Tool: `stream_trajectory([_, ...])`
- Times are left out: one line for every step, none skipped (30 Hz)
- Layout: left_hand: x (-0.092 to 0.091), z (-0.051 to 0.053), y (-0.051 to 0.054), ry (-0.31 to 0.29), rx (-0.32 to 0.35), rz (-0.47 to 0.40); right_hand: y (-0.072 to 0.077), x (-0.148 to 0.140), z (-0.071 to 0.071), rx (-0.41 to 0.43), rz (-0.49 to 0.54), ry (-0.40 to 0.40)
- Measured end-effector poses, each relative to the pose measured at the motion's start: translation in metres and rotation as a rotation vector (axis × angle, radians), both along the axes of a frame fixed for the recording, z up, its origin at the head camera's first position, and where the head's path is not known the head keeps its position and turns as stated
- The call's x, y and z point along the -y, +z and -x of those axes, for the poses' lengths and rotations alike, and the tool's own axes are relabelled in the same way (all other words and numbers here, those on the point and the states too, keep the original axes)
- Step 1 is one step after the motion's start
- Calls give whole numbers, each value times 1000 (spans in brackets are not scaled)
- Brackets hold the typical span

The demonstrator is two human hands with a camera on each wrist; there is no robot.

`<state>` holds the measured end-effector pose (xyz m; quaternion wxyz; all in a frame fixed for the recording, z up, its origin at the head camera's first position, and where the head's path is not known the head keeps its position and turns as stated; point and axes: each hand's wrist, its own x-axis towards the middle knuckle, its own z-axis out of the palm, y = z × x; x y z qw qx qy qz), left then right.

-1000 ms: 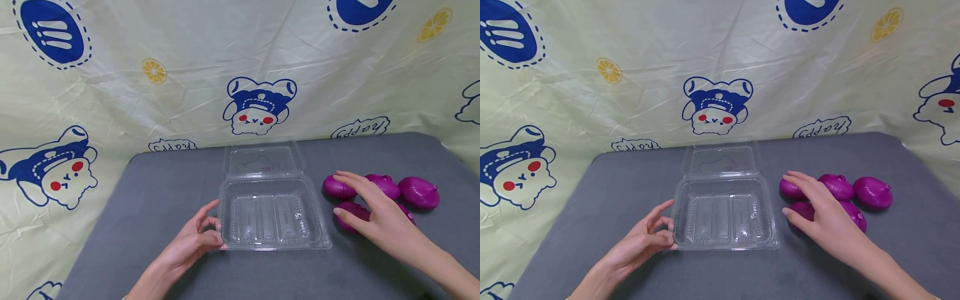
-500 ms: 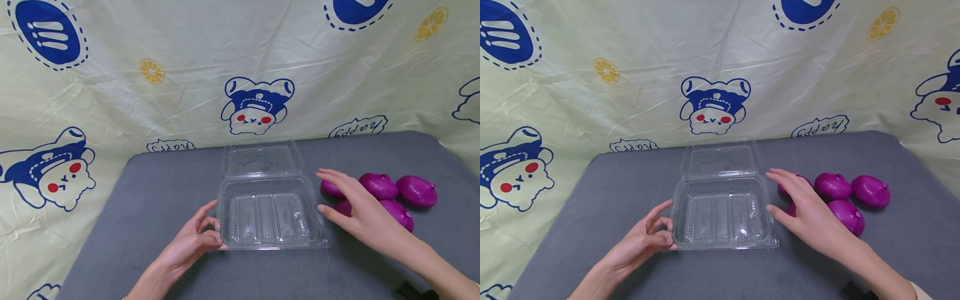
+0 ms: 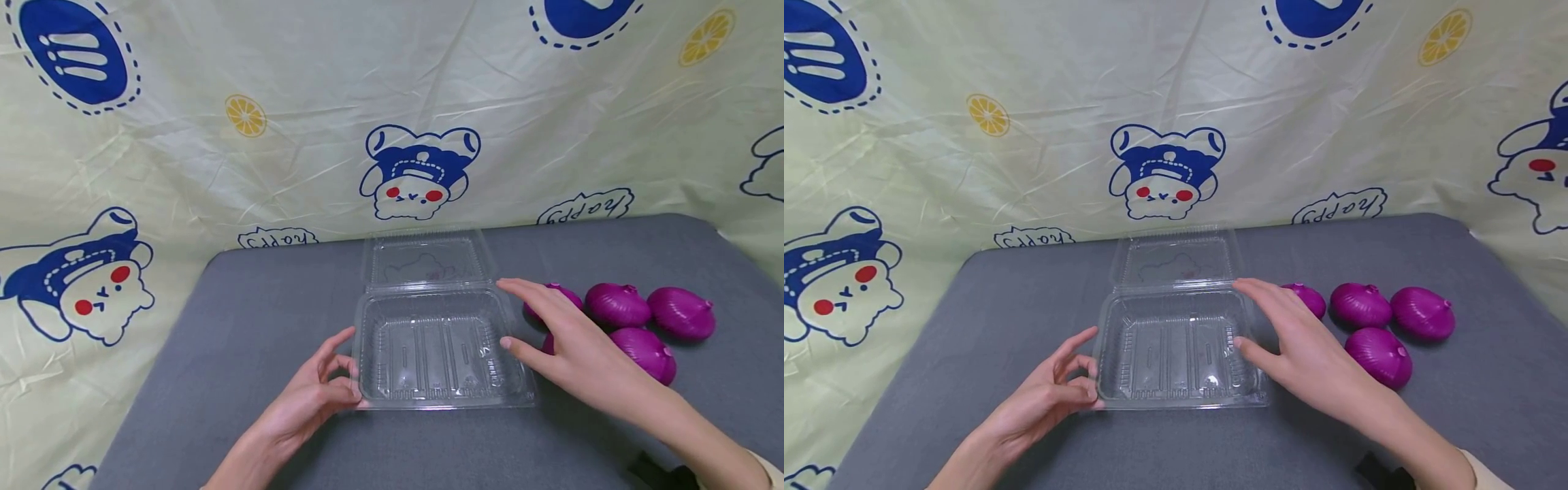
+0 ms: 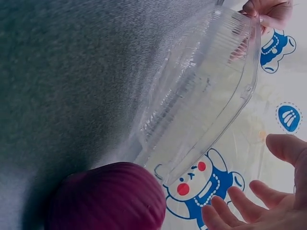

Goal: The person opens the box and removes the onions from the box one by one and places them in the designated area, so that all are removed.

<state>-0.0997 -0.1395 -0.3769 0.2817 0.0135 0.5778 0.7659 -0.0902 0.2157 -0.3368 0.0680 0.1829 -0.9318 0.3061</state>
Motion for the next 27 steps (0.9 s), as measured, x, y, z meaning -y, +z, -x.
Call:
stream_trajectory([0, 0, 0, -2, -2, -2, 0, 1, 0, 2, -8, 4])
stream_trajectory([0, 0, 0, -3, -3, -2, 0, 2, 1, 5, -15, 9])
stream_trajectory([0, 0, 0, -2, 0, -2, 0, 3, 1, 7, -22, 17])
stream_trajectory([0, 0, 0, -1, 2, -1, 0, 3, 1, 9, -27, 24])
stream_trajectory([0, 0, 0, -2, 0, 1, -1, 4, 2, 13, -33, 32])
stream_trajectory([0, 0, 0, 1, 2, 4, -1, 5, 2, 19, -36, 39])
stream_trajectory([0, 0, 0, 4, 5, 8, -2, 6, 2, 25, -39, 44])
stream_trajectory([0, 0, 0, 6, 5, 10, -3, 7, 2, 27, -43, 49])
stream_trajectory([0, 0, 0, 9, 7, 12, -4, 8, 2, 29, -47, 53])
stream_trajectory([0, 0, 0, 10, 7, 14, -4, 9, 2, 31, -49, 55])
stream_trajectory([0, 0, 0, 11, 7, 15, -5, 10, 2, 33, -53, 55])
stream_trajectory([0, 0, 0, 13, 9, 16, -6, 11, 2, 33, -57, 55])
stream_trajectory([0, 0, 0, 13, 9, 15, -7, 12, 2, 32, -61, 55])
stream_trajectory([0, 0, 1, 9, 5, 13, -8, 13, 1, 31, -66, 55])
stream_trajectory([0, 0, 1, 8, 5, 13, -9, 14, 1, 32, -70, 55])
stream_trajectory([0, 0, 1, 8, 6, 13, -10, 14, 1, 33, -74, 55])
stream_trajectory([0, 0, 1, 9, 6, 12, -11, 15, 1, 31, -79, 57])
stream_trajectory([0, 0, 1, 10, 8, 11, -12, 15, 1, 30, -84, 59])
stream_trajectory([-1, 0, 1, 12, 10, 11, -13, 16, 1, 32, -89, 61])
stream_trajectory([-1, 0, 2, 12, 11, 10, -13, 17, 1, 29, -94, 64])
stream_trajectory([-1, 0, 2, 16, 16, 11, -14, 17, 1, 27, -99, 66])
stream_trajectory([-1, 0, 2, 16, 17, 10, -15, 18, 1, 27, -104, 66])
stream_trajectory([-1, 0, 2, 15, 17, 9, -15, 18, 1, 26, -110, 67])
stream_trajectory([-1, 0, 2, 15, 17, 8, -16, 19, 1, 26, -117, 65])
stream_trajectory([-1, -1, 2, 14, 17, 7, -16, 19, 0, 27, -123, 63])
stream_trajectory([-1, -1, 2, 13, 15, 7, -17, 20, 0, 26, -130, 61])
stream_trajectory([-1, -1, 2, 13, 14, 8, -17, 20, 0, 29, -136, 58])
